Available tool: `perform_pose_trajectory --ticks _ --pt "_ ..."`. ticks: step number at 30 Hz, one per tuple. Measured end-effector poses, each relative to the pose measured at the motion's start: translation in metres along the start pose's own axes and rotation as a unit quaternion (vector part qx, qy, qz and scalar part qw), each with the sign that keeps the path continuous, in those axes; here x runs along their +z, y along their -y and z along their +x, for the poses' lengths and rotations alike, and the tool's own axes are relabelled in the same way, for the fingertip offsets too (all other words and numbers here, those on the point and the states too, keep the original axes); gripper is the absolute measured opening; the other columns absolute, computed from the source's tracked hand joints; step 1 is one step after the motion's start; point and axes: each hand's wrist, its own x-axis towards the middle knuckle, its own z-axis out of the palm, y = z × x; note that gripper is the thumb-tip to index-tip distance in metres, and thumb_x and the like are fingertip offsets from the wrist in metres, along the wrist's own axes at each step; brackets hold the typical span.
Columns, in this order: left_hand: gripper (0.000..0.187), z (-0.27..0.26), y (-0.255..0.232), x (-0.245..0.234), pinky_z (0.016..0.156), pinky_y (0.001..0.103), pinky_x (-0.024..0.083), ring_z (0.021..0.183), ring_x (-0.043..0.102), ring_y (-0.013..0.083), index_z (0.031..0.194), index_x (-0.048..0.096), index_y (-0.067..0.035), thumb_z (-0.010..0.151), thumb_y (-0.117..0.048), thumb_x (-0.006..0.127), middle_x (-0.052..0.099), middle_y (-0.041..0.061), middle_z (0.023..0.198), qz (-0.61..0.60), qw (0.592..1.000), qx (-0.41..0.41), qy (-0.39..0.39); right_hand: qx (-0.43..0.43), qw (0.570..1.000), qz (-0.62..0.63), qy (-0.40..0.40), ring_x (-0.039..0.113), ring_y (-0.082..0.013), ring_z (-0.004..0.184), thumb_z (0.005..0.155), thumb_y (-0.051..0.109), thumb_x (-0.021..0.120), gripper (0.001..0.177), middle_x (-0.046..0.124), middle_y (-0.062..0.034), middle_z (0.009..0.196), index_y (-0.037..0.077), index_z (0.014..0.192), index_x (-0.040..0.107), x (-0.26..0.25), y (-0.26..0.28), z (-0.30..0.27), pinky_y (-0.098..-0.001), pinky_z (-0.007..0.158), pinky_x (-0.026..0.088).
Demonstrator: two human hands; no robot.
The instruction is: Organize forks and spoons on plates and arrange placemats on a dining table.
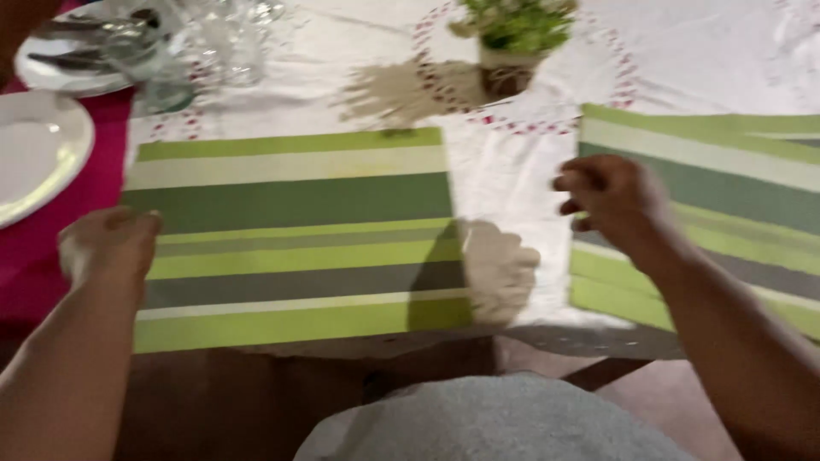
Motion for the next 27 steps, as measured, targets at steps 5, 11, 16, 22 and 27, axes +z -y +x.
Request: perform_pose_trajectory --ticks 5,11,16,22,27 --pt "0.062 0.057 0.002 -0.013 0.080 0.052 0.057 0.095 0.061 0.0364 0.124 0.069 0.000 0.084 -0.043 0.091 0.062 0.025 0.120 0.238 0.970 0.052 0.004 0.067 0.992 -0.006 0.109 0.072 -0.0154 0.077 0.097 0.025 0.068 0.031 0.075 -0.0072 0.092 0.003 0.118 0.071 0.098 0.034 -0.002 -0.0314 0.062 0.061" --pt "0.057 0.083 -0.007 -0.023 0.079 0.048 0.060 0.090 0.072 0.0343 0.115 0.073 0.007 0.092 -0.045 0.081 0.073 0.023 0.109 0.225 0.963 -0.055 0.136 0.110 0.991 -0.005 0.071 0.063 -0.0190 0.062 0.097 0.029 0.074 0.037 0.069 -0.0138 0.079 -0.006 0.108 0.072 0.142 0.024 0.014 -0.0338 0.055 0.055" --pt "0.044 0.171 0.036 0.002 0.065 0.039 0.057 0.081 0.069 0.0243 0.117 0.069 -0.003 0.092 -0.039 0.073 0.073 0.014 0.103 0.041 0.955 -0.111 0.272 0.152 0.986 0.004 0.072 0.064 -0.0182 0.064 0.092 0.030 0.077 0.034 0.072 -0.0113 0.083 0.000 0.109 0.075 0.140 0.025 0.029 -0.0354 0.060 0.056" --pt "0.048 0.207 0.011 0.021 0.059 0.035 0.046 0.072 0.057 0.0208 0.122 0.065 -0.009 0.099 -0.051 0.066 0.067 0.010 0.103 0.078 0.920 -0.098 0.371 0.169 0.984 -0.015 0.048 0.065 -0.0176 0.078 0.090 0.032 0.078 0.033 0.075 -0.0049 0.096 0.009 0.113 0.076 0.118 0.025 0.062 -0.0402 0.072 0.057" --pt "0.045 0.211 0.003 0.054 0.058 0.035 0.049 0.070 0.058 0.0195 0.121 0.064 -0.010 0.100 -0.050 0.069 0.067 0.006 0.091 0.067 0.918 -0.089 0.382 0.179 0.983 -0.011 0.037 0.067 -0.0182 0.082 0.089 0.029 0.080 0.031 0.076 -0.0056 0.100 0.008 0.113 0.076 0.116 0.015 0.100 -0.0397 0.073 0.058"
